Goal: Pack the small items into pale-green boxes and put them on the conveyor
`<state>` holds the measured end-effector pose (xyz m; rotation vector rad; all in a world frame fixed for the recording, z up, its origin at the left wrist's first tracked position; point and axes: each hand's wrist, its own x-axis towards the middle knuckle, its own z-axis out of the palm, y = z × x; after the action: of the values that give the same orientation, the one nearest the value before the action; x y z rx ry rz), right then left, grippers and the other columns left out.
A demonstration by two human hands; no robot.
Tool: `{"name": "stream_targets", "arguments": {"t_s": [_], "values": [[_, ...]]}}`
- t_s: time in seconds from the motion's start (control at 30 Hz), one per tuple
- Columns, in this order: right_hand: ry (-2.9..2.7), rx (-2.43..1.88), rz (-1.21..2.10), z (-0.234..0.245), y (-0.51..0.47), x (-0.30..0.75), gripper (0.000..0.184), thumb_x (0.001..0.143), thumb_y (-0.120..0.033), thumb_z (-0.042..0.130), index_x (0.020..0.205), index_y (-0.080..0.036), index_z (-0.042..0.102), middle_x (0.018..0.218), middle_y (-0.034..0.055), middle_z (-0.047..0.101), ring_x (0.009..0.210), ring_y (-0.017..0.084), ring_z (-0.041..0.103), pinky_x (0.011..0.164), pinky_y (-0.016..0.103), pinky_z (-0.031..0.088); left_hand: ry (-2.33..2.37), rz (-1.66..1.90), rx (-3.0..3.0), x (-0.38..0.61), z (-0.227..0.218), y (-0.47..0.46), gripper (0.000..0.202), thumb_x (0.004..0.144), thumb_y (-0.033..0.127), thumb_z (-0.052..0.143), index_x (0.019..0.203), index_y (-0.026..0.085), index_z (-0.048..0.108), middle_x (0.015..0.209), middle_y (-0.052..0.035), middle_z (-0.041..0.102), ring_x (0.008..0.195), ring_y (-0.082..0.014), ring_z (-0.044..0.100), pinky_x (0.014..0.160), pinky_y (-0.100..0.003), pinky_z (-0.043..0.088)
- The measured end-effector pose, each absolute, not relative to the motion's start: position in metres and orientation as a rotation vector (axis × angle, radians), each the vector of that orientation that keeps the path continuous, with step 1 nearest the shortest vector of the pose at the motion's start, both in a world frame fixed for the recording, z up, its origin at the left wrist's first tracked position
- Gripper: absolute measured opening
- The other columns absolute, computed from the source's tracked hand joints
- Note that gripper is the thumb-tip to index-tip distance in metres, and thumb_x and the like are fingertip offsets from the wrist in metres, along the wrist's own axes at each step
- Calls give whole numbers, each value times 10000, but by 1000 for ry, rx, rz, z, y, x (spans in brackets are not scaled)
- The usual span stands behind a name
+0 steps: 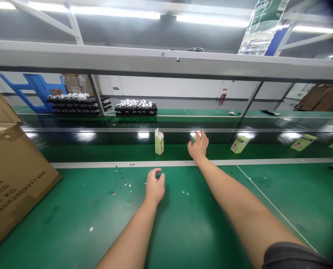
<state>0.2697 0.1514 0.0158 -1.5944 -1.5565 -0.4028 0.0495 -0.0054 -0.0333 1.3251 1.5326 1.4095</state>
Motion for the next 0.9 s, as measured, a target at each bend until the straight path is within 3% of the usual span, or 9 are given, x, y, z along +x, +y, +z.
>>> {"name": "stream_targets", "arguments": {"t_s": [0.17,0.3,0.4,0.47,0.57,0.73,0.9], "values": [[-1762,-1371,-93,20,169,213,632,860,-306,526,1438,-165,313,1449,173,399,1352,298,364,1147,579,146,1524,1449,1302,50,-37,-3,263,832,295,574,1071,196,618,1153,-114,599,1065,-244,582,878,-379,469],[-1772,-1399,476,17,189,176,860,785,-402,658,1476,-128,225,1356,200,507,1176,285,561,1013,462,425,1495,1496,1193,50,-38,-1,350,806,270,621,1146,207,569,1180,-109,600,1112,-233,564,927,-385,448],[-1758,-1428,642,13,183,160,761,771,-372,677,1415,-128,352,1228,179,610,1020,265,646,883,403,507,1474,1520,1145,48,-36,-1,413,829,284,606,1227,218,518,1215,-117,578,1134,-233,555,957,-401,438],[-1761,-1392,625,7,161,152,642,786,-384,661,1349,-166,441,1159,138,649,965,247,662,851,389,520,1497,1564,1143,47,-35,-2,452,853,316,588,1282,223,482,1284,-128,539,1207,-248,513,1006,-423,411],[-1812,-1244,582,-9,108,145,620,770,-425,679,1313,-207,475,1107,104,664,918,232,666,812,379,540,1590,1664,1115,45,-32,-3,537,857,385,600,1340,220,434,1405,-141,447,1333,-275,399,1098,-451,321],[-2041,-919,446,-22,34,152,568,795,-294,642,1336,-230,480,1238,114,592,1117,269,573,970,463,485,1405,1743,1151,43,-20,-7,482,896,416,550,1331,231,457,1272,-120,561,1165,-243,562,1016,-398,421],[-1885,-740,568,-17,24,162,586,847,-233,563,1405,-243,385,1333,120,479,1135,235,547,1004,451,483,1497,1663,1329,39,-13,-12,446,920,402,508,1333,235,509,1230,-118,564,1159,-249,556,1031,-403,402]]}}
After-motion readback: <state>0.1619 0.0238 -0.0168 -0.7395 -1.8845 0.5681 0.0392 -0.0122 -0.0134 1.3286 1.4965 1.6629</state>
